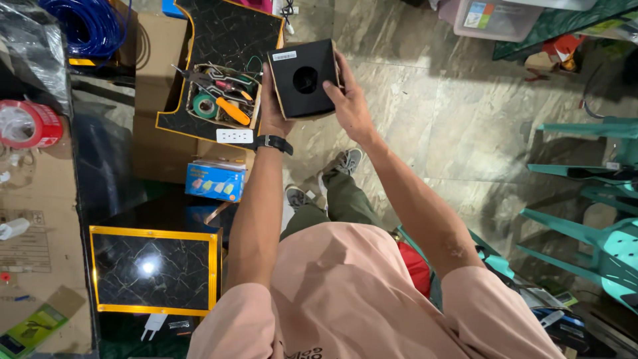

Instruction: The person picks up a white charger and a coiled black cable from the workbench, places the coiled cable and charger into a black box, closes the box lid, and sets the box down. They then take a broom and sweep debris on the floor near the workbench.

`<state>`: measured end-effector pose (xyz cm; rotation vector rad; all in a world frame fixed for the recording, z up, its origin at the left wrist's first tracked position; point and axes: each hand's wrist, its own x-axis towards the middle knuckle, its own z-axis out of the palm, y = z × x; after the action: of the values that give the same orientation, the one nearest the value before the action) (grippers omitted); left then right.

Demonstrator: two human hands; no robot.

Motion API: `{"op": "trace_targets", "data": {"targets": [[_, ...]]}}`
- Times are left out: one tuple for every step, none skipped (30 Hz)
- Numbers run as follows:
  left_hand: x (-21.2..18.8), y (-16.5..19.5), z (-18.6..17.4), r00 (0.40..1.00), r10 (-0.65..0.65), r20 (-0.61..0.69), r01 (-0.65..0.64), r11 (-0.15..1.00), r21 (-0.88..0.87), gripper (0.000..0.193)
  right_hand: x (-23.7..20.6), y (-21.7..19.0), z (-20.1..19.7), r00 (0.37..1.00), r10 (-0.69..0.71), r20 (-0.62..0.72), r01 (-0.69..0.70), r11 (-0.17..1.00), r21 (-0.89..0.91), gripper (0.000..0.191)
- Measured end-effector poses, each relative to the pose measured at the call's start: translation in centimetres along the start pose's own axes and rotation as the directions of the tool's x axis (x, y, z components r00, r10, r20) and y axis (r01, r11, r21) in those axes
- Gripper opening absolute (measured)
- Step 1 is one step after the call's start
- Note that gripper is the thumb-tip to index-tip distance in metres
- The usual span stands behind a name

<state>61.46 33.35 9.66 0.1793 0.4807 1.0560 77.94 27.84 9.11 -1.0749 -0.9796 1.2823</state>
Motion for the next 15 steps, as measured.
{"op": "trace_targets", "data": {"targets": [[-0.07, -0.09, 0.06, 1.0, 0.007, -0.001, -0.007, 1.0, -0.005, 0.062, -0.08, -0.11, -0.2, 0.999, -0.023, -0.03, 0.018, 0.983, -0.184, 0.063], [-0.19, -0.2, 0.11, 1.0, 0.01, -0.003, -0.01, 1.0, 0.003, 0.061, -0.15, -0.19, -0.42, 0.997, -0.049, -0.055, 0.025, 0.931, -0.364, 0.063], [-0.27, -0.2, 0.15, 1.0, 0.012, -0.003, -0.012, 1.0, 0.012, 0.061, -0.17, -0.23, -0.57, 0.994, -0.082, -0.076, 0.029, 0.846, -0.532, 0.063], [-0.32, -0.2, 0.21, 1.0, 0.017, -0.001, -0.017, 1.0, 0.022, 0.06, -0.2, -0.26, -0.71, 0.995, -0.076, -0.072, 0.038, 0.905, -0.424, 0.062], [-0.4, -0.2, 0.24, 1.0, 0.027, 0.004, -0.027, 0.999, 0.02, 0.059, -0.22, -0.24, -0.76, 0.996, -0.069, -0.063, 0.046, 0.949, -0.311, 0.061], [-0.5, -0.22, 0.28, 0.999, 0.034, 0.007, -0.034, 0.999, 0.018, 0.059, -0.28, -0.24, -0.8, 0.996, -0.062, -0.056, 0.05, 0.98, -0.193, 0.06], [-0.58, -0.24, 0.3, 0.999, 0.036, 0.013, -0.036, 0.999, 0.016, 0.058, -0.31, -0.22, -0.78, 0.998, -0.031, -0.055, 0.026, 0.995, -0.092, 0.061], [-0.68, -0.3, 0.32, 0.999, 0.035, 0.018, -0.035, 0.999, 0.001, 0.057, -0.4, -0.23, -0.73, 0.999, -0.002, -0.051, 0.002, 1.0, 0.009, 0.061], [-0.74, -0.36, 0.36, 0.999, 0.037, 0.025, -0.037, 0.999, -0.014, 0.056, -0.46, -0.26, -0.7, 0.999, 0.024, -0.042, -0.02, 0.994, 0.11, 0.062], [-0.81, -0.43, 0.42, 0.999, 0.038, 0.033, -0.037, 0.999, -0.029, 0.055, -0.56, -0.31, -0.65, 0.999, 0.037, -0.037, -0.033, 0.993, 0.114, 0.062], [-0.78, -0.58, 0.53, 0.998, 0.047, 0.035, -0.046, 0.999, -0.015, 0.054, -0.63, -0.41, -0.66, 0.998, 0.049, -0.036, -0.044, 0.992, 0.119, 0.062], [-0.85, -0.74, 0.58, 0.998, 0.054, 0.037, -0.054, 0.999, -0.003, 0.054, -0.7, -0.56, -0.67, 0.997, 0.062, -0.035, -0.057, 0.991, 0.125, 0.062], [-0.89, -0.94, 0.68, 0.997, 0.063, 0.038, -0.063, 0.998, 0.008, 0.054, -0.75, -0.7, -0.79, 0.998, 0.055, -0.038, -0.051, 0.992, 0.119, 0.062], [-0.82, -1.02, 0.89, 0.998, 0.053, 0.035, -0.053, 0.999, 0.011, 0.054, -0.75, -0.76, -0.99, 0.998, 0.047, -0.041, -0.042, 0.993, 0.113, 0.062], [-0.86, -1.04, 0.9, 0.999, 0.042, 0.031, -0.043, 0.999, 0.013, 0.054, -0.74, -0.86, -1.18, 0.998, 0.04, -0.044, -0.035, 0.994, 0.107, 0.062]]}}
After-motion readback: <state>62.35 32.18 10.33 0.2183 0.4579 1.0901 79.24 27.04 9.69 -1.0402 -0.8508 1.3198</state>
